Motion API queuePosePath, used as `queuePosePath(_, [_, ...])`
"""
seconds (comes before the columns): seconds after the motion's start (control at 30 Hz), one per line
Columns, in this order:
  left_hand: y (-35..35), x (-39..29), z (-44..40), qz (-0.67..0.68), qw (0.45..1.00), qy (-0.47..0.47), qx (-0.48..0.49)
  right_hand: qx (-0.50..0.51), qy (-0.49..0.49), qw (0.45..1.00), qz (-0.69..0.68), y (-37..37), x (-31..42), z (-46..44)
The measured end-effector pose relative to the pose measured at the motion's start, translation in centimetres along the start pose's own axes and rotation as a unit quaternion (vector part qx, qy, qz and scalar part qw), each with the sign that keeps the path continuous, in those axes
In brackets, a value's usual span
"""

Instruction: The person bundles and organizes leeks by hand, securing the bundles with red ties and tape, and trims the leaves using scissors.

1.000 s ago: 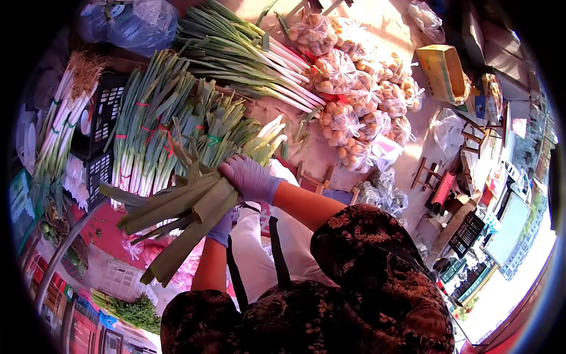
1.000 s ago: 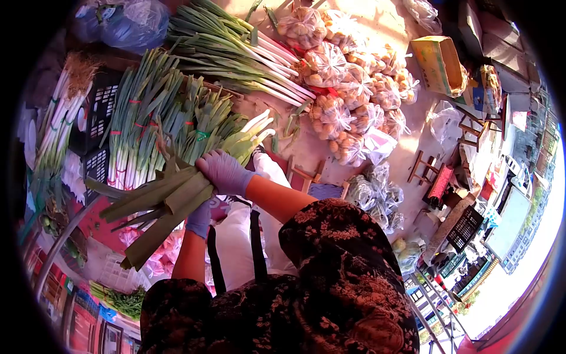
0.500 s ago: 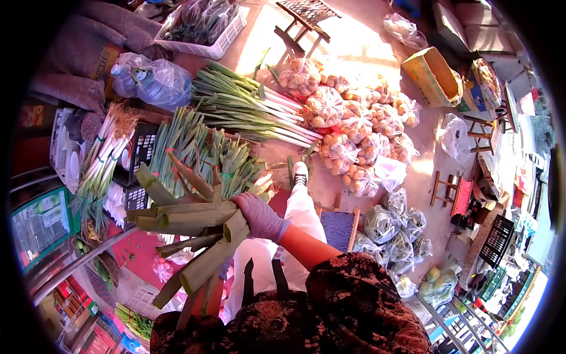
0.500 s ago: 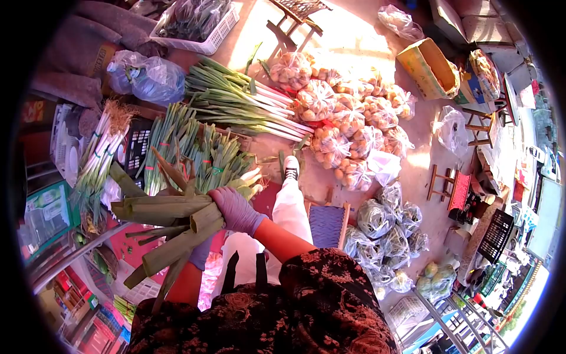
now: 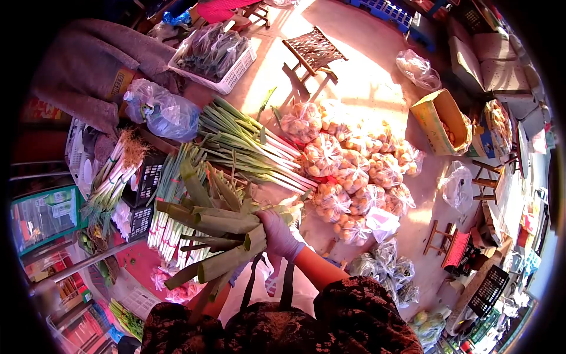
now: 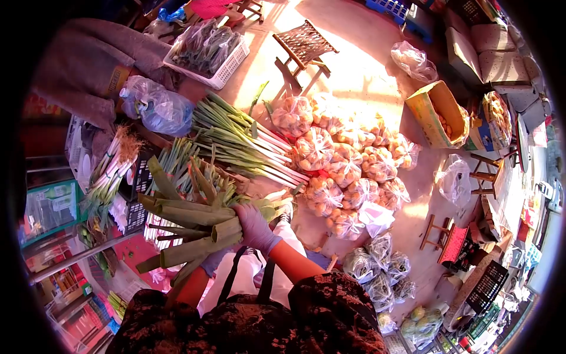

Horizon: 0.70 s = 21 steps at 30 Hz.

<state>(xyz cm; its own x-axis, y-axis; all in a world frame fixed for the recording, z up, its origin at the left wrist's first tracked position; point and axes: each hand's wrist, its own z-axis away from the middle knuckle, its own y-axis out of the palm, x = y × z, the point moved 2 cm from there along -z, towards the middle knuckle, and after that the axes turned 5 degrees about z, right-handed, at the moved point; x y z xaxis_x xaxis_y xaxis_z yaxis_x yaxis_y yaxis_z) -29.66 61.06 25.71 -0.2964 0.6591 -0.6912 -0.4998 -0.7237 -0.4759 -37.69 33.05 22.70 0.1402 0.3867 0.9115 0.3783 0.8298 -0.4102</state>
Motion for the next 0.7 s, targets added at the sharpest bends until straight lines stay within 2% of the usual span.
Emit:
queuePosePath(0.2, [5.1,-4.2,-2.9,0.07,0.997,0.016,0.011,-0.007,-0.041,0.999,0.027,-1.3,1.2,-3.8])
queuePosePath(0.43, [9.5,-8.3,-7.3,0.159,0.987,0.018,0.026,0.087,-0.043,0.995,0.018,-0.6,3.3,-9.9])
queuePosePath(0.53, [10.1,-9.7,-9.6,0.187,0.982,0.001,0.017,0.099,-0.072,0.992,0.024,0.1,4.4,-13.3])
queuePosePath(0.7, [8.7,-11.8,-15.2,0.224,0.974,-0.028,-0.015,0.179,-0.096,0.979,0.012,3.0,4.9,-20.5])
